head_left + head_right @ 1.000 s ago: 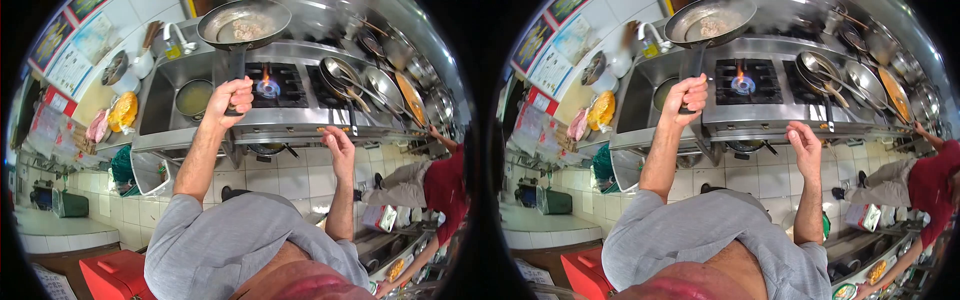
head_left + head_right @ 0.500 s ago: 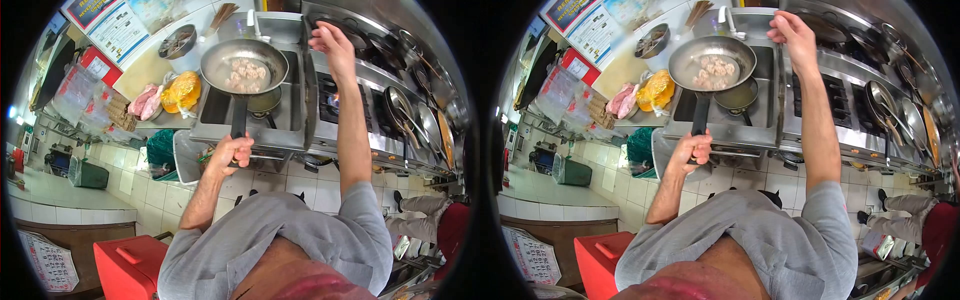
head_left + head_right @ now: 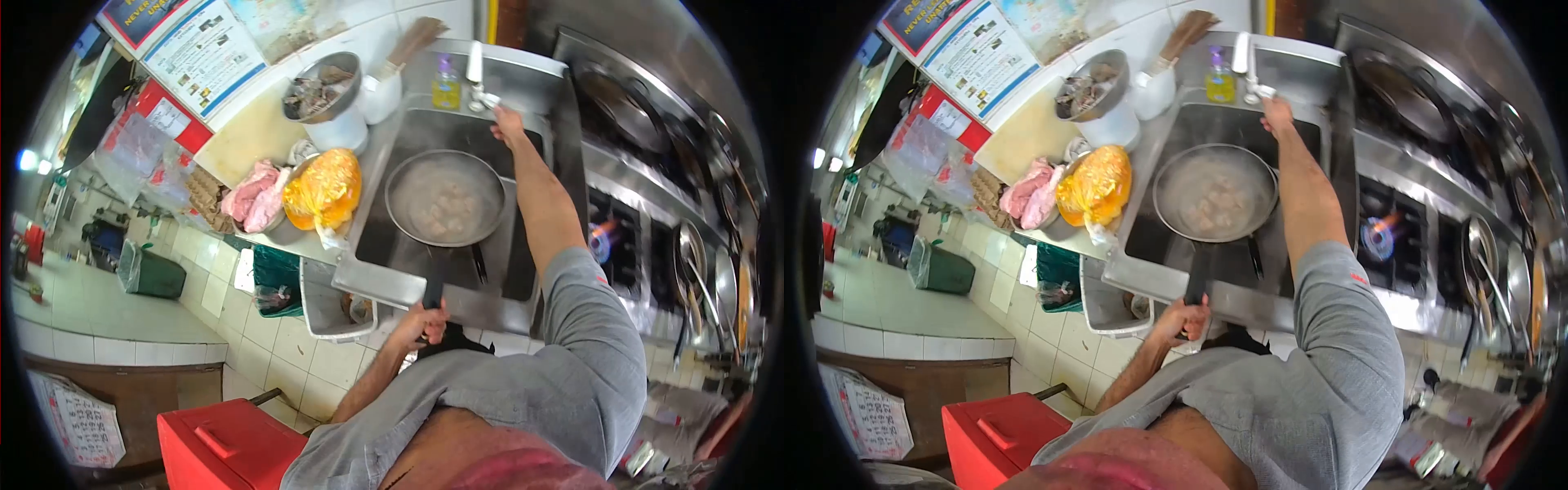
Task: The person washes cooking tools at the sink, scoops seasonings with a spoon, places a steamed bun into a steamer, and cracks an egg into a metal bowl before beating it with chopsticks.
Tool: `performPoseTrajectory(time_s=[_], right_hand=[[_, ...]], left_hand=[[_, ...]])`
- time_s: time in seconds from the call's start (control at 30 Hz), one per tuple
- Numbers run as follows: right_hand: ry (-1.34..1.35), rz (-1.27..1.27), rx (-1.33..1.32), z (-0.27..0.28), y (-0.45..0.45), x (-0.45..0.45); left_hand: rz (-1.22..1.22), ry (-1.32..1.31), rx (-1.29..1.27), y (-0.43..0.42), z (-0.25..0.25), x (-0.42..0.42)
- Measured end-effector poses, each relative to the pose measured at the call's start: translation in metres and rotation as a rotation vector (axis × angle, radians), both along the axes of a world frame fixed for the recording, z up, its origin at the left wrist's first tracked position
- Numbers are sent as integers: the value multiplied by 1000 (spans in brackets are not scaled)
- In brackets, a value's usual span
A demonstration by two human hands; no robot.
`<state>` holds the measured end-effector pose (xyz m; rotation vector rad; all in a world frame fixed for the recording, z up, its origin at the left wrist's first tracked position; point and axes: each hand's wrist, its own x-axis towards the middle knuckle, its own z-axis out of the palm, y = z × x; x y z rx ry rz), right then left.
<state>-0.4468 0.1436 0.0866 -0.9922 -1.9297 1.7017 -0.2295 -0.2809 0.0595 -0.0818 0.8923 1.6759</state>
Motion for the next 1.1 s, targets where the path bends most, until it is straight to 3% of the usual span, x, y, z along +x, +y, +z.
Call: performPoseTrajectory(time_s=[0.17,0.37,0.47,0.53,0.6,0.7,0.77,0.8,0.87,0.97,1.1], right_hand=[[-81,-11,-10,-37,56,-52],[-53,-40,-279,-61,90,-85],[-62,89,-358,-75,116,-107],[194,243,-416,-93,130,-111],[196,67,-140,-85,116,-103],[168,124,-31,-93,123,-103],[-108,213,75,-73,122,-102],[-114,208,77,-64,117,-99],[-352,214,345,-47,110,-94],[-321,176,559,-67,126,-107],[-328,32,577,2,111,-76]], left_hand=[[-38,-7,-75,26,-16,-32],[-71,-49,-103,46,-18,-57],[-79,-29,-118,59,-20,-67],[-99,-33,-141,61,-24,-70],[-105,79,-201,67,-27,-74],[-72,-36,-163,73,-31,-77],[-71,-33,-159,75,-35,-79],[-66,-23,-153,75,-36,-78],[-68,-35,-157,79,-35,-79],[-64,-71,-165,82,-36,-81],[-81,-51,-65,85,-47,-84]])
